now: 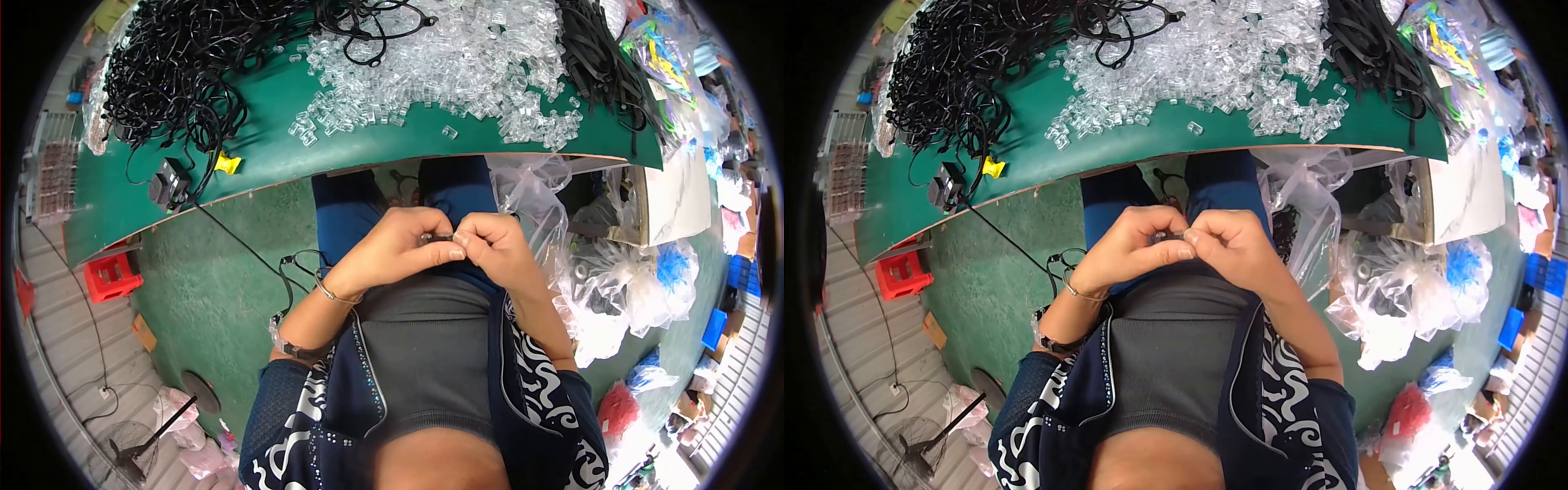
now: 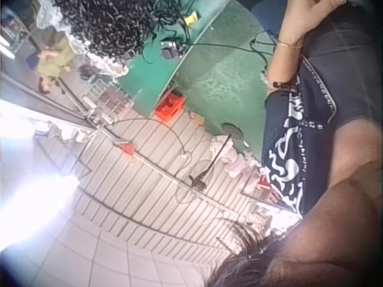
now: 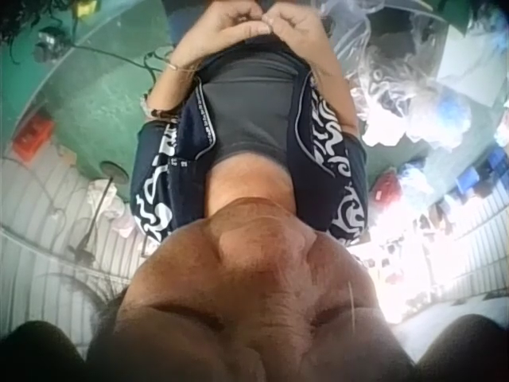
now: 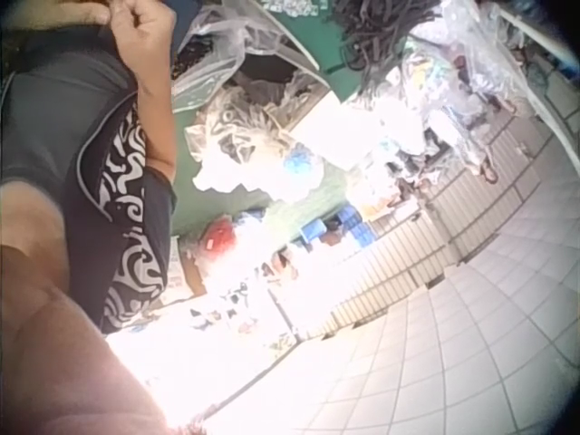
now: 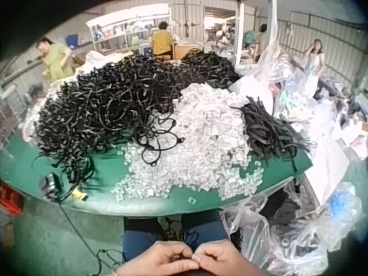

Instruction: The person assembles small black and clear plastic components by hand at a factory workbench.

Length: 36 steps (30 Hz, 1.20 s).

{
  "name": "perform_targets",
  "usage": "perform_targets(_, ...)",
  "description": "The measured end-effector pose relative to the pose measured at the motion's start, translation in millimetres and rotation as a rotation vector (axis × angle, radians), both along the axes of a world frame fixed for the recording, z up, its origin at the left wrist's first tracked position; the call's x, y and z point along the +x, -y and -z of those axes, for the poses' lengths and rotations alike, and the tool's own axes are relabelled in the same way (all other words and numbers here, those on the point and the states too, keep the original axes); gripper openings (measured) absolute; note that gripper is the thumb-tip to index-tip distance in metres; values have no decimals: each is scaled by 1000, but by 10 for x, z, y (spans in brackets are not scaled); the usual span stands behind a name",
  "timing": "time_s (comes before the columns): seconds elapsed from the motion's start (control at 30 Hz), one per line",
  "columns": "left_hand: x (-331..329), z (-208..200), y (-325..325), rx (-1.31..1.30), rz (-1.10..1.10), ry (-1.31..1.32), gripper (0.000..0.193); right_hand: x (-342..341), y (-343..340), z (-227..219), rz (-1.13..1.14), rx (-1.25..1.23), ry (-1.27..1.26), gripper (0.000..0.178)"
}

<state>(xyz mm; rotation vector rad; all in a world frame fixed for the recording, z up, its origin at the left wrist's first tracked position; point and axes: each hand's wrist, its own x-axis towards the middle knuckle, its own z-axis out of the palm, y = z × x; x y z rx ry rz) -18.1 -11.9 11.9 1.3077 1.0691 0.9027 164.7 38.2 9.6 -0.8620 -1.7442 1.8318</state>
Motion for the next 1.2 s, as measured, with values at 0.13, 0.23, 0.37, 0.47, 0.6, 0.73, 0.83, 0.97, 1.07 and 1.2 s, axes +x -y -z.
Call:
perform_targets(0.13, 27, 8, 48, 158, -9, 211, 18, -54, 96, 60, 1, 24, -301, 20)
perform_targets(0.23, 87, -34, 73, 1, -52, 322, 14, -106, 170, 4, 78, -49, -399, 21)
perform_targets(0.37, 111, 3, 88, -264, -96, 649, 17, -140, 240, 26, 187, -302, -585, 21)
perform_targets(0.47, 150, 47, 94, -332, -149, 853, 17, -106, 246, 30, 200, -540, -660, 21)
perform_targets(0.6, 126, -25, 91, -409, -148, 774, 18, -44, 123, 87, 109, -440, -549, 16)
perform_targets(0.73, 75, -44, 117, -324, -162, 371, 24, -122, -43, -154, 204, 547, -45, 27)
perform_targets(0.83, 44, -78, 99, -254, -122, 385, 25, -69, -157, -78, 12, 761, -38, 30)
perform_targets(0.97, 3, -82, 114, -226, -62, 318, 23, -88, -83, 4, 53, 599, -135, 28)
perform_targets(1.07, -2, -16, 151, -231, -39, 454, 22, -104, -37, 45, 68, 530, -203, 27)
perform_targets(1.2, -4, 20, 160, -266, -43, 615, 21, -109, -28, 78, 68, 420, -270, 27)
